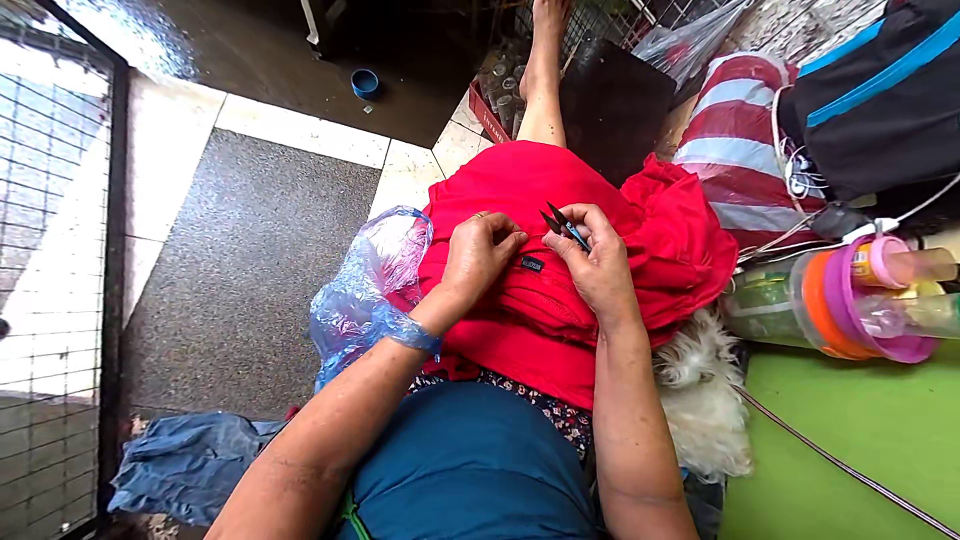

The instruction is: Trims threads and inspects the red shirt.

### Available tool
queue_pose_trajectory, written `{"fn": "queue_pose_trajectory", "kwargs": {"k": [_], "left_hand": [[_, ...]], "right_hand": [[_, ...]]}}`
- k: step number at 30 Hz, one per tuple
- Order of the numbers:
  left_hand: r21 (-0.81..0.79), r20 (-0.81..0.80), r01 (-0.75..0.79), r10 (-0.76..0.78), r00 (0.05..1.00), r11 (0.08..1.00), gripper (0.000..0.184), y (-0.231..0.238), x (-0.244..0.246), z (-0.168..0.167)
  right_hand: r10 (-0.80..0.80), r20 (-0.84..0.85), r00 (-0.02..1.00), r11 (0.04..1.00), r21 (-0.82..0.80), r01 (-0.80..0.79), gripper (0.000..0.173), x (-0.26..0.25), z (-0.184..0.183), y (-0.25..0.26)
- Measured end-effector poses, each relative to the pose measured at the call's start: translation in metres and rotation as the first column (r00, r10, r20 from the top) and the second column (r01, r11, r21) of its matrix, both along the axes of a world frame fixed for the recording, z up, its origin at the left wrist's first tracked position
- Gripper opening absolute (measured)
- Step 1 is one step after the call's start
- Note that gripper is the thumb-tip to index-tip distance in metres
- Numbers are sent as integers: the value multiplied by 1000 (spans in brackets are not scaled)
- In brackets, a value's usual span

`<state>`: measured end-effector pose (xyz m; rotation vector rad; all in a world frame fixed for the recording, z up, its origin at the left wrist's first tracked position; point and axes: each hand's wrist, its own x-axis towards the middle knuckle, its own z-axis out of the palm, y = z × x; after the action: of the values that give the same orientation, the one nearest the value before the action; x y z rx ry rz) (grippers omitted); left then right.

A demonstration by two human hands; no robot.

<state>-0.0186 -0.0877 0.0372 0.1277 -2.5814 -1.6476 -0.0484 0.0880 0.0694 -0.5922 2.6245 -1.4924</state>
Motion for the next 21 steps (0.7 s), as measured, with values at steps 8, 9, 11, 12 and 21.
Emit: {"fn": "queue_pose_trajectory", "kwargs": {"k": [8, 9, 11, 12, 21], "left_hand": [[494, 195, -60, -43, 980, 867, 14, -17, 5, -4], [505, 201, -67, -42, 979, 860, 15, -16, 5, -5], [557, 213, -96, -30, 977, 825, 16, -15, 6, -5], [595, 223, -122, -18, 975, 795, 16, -15, 6, -4], [778, 170, -117, -27, 985, 617, 21, -25, 17, -9]], "right_hand": [[84, -171, 982, 959, 281, -33, 26, 18, 18, -1], [100, -188, 977, 943, 331, -33, 25, 20, 21, -3], [123, -199, 972, 910, 414, -30, 23, 21, 26, -6], [127, -200, 971, 901, 432, -29, 23, 21, 27, -7], [138, -217, 966, 837, 548, 3, 22, 22, 29, -18]]}}
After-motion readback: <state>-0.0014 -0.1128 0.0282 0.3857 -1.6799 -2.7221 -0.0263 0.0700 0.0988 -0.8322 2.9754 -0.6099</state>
